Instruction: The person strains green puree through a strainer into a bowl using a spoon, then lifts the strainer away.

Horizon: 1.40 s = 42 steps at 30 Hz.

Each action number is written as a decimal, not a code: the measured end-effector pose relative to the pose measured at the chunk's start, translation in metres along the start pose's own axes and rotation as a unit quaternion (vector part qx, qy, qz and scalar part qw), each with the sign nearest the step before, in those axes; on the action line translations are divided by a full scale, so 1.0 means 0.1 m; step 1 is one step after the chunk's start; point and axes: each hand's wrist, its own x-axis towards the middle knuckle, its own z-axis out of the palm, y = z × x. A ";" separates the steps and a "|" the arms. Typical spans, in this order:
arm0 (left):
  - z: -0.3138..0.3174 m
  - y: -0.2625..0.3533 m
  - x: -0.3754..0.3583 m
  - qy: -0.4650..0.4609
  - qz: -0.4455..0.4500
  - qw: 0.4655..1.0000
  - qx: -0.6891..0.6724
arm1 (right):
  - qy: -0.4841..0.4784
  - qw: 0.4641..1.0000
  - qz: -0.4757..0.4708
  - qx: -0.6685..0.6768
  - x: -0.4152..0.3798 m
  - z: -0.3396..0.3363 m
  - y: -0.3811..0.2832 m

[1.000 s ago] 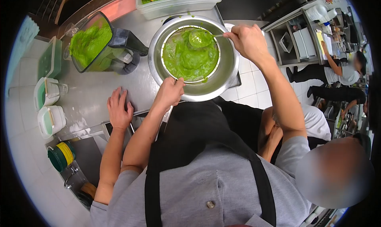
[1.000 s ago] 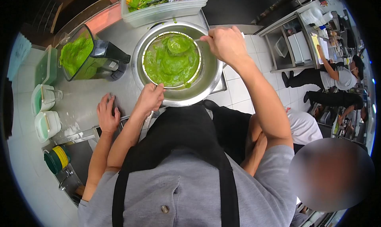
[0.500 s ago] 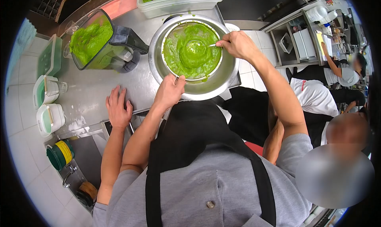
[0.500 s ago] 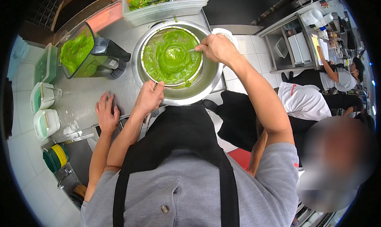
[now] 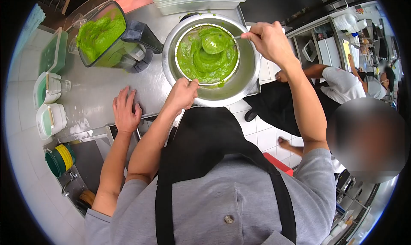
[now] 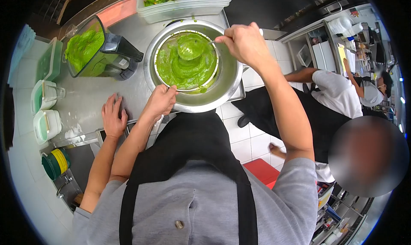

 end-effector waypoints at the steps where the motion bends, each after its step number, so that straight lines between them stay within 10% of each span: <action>1: -0.01 0.00 0.00 0.001 -0.003 1.000 0.009 | -0.029 0.998 0.012 0.056 -0.03 0.03 -0.03; 23: -0.13 -0.07 -0.02 -0.014 0.034 0.995 0.088 | -0.171 0.977 0.122 0.034 -0.10 0.36 -0.04; 27: -0.07 -0.05 0.00 -0.029 0.016 0.998 0.056 | -0.086 0.987 0.117 0.066 -0.29 0.43 -0.10; 35: -0.13 -0.10 0.04 -0.036 0.027 0.998 0.050 | 0.387 0.922 0.002 -0.019 -1.99 -0.24 0.00; 40: -0.19 -0.12 0.05 -0.059 0.011 0.997 0.055 | 0.347 0.738 0.502 -0.289 -4.30 -1.93 0.90; 42: -0.16 -0.12 0.06 -0.059 0.009 0.997 0.052 | 0.260 0.493 0.793 -0.248 -5.00 -2.77 1.17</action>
